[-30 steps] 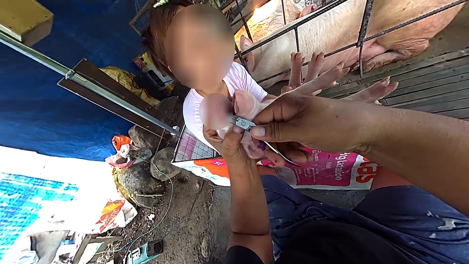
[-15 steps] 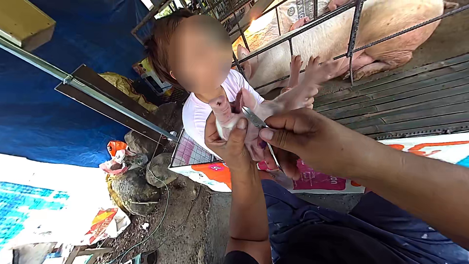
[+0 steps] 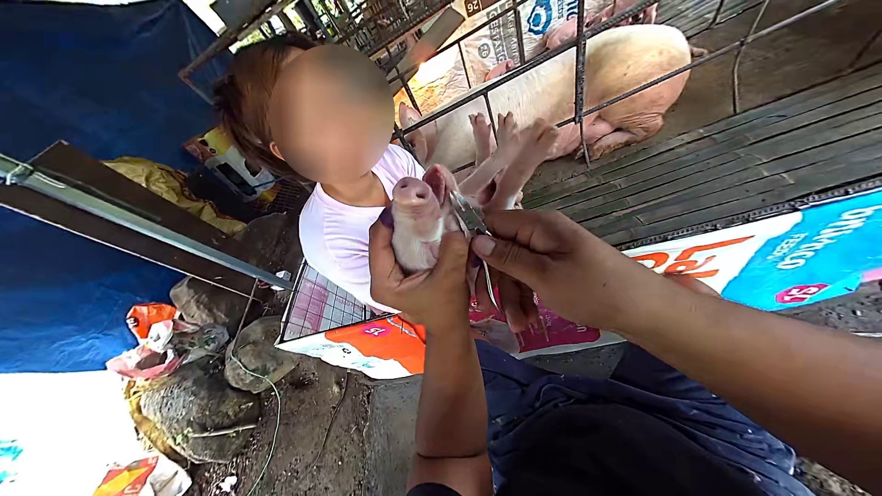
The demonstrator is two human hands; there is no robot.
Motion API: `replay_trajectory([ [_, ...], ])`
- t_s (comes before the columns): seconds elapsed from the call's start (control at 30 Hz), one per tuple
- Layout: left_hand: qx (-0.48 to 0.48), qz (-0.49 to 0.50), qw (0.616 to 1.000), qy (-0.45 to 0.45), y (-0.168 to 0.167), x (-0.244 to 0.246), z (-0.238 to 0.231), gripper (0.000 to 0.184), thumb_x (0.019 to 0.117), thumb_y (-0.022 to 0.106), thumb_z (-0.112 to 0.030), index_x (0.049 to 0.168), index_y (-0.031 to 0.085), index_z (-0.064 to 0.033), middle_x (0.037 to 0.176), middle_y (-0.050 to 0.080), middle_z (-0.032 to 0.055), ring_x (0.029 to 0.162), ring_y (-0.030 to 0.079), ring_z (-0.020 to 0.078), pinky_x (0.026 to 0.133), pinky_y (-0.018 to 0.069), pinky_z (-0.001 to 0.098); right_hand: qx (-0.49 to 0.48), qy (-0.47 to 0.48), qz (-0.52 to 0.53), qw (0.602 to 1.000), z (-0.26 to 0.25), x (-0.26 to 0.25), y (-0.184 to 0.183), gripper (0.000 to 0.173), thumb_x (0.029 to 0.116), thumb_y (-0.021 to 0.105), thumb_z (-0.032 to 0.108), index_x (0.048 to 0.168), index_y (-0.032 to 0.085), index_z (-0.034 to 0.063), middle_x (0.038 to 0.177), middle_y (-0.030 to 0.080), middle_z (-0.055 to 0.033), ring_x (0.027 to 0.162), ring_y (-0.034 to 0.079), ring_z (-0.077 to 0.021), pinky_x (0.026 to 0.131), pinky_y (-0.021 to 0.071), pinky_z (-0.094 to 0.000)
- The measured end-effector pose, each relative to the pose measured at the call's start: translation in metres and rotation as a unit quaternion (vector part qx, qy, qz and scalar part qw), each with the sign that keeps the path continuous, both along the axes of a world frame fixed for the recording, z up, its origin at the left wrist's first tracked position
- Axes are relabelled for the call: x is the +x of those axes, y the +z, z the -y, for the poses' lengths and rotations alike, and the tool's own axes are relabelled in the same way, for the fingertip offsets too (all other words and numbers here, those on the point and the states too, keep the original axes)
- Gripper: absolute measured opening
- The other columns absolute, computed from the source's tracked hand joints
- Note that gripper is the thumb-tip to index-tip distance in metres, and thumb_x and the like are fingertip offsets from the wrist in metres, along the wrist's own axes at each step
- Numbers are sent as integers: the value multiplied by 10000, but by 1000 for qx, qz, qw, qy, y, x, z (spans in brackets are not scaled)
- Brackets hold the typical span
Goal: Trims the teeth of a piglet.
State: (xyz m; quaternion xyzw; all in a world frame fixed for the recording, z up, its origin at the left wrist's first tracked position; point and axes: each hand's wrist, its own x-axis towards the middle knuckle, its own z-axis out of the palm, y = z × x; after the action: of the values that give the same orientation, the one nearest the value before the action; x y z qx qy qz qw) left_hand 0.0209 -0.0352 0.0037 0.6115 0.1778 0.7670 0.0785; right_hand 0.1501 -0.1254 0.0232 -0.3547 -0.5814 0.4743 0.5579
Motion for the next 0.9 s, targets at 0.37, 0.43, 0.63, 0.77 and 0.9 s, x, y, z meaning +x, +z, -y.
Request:
replay_trajectory([
  [0.37, -1, 44, 999, -25, -4, 2, 4, 457, 766, 826, -88, 1153, 634, 61, 998, 699, 65, 888, 689, 103, 776, 606, 274, 1, -15, 73, 997, 2, 4, 16, 293, 1108, 457, 233, 924, 593, 49, 678, 662, -79, 451, 609, -133, 406, 533, -232],
  [0.43, -3, 46, 999, -25, -4, 2, 5, 459, 768, 824, -79, 1162, 632, 58, 993, 701, 63, 882, 690, 102, 768, 607, 271, -1, -14, 66, 998, 2, 4, 18, 300, 1108, 457, 232, 919, 591, 42, 665, 661, -89, 441, 608, -140, 396, 532, -238],
  [0.63, -3, 44, 999, -8, -4, 1, 5, 448, 772, 821, -101, 1144, 634, 66, 977, 704, 55, 869, 690, 84, 772, 603, 256, -13, -16, 49, 999, 4, -1, 17, 308, 1113, 439, 231, 926, 596, 43, 684, 671, -91, 461, 624, -140, 409, 538, -232],
  [0.77, -3, 47, 999, -7, -5, 0, 6, 448, 776, 818, -96, 1148, 633, 71, 972, 703, 53, 869, 690, 85, 771, 601, 252, -18, -2, 47, 999, 5, 0, 18, 310, 1113, 438, 222, 933, 608, 36, 688, 670, -94, 453, 620, -136, 404, 537, -229],
  [0.9, -7, 57, 998, -23, -5, 1, 8, 449, 767, 817, -74, 1148, 623, 60, 965, 701, 49, 866, 693, 88, 773, 607, 259, -16, -1, 45, 999, 6, 0, 20, 302, 1111, 445, 213, 938, 615, 32, 672, 658, -86, 436, 600, -122, 391, 525, -221],
])
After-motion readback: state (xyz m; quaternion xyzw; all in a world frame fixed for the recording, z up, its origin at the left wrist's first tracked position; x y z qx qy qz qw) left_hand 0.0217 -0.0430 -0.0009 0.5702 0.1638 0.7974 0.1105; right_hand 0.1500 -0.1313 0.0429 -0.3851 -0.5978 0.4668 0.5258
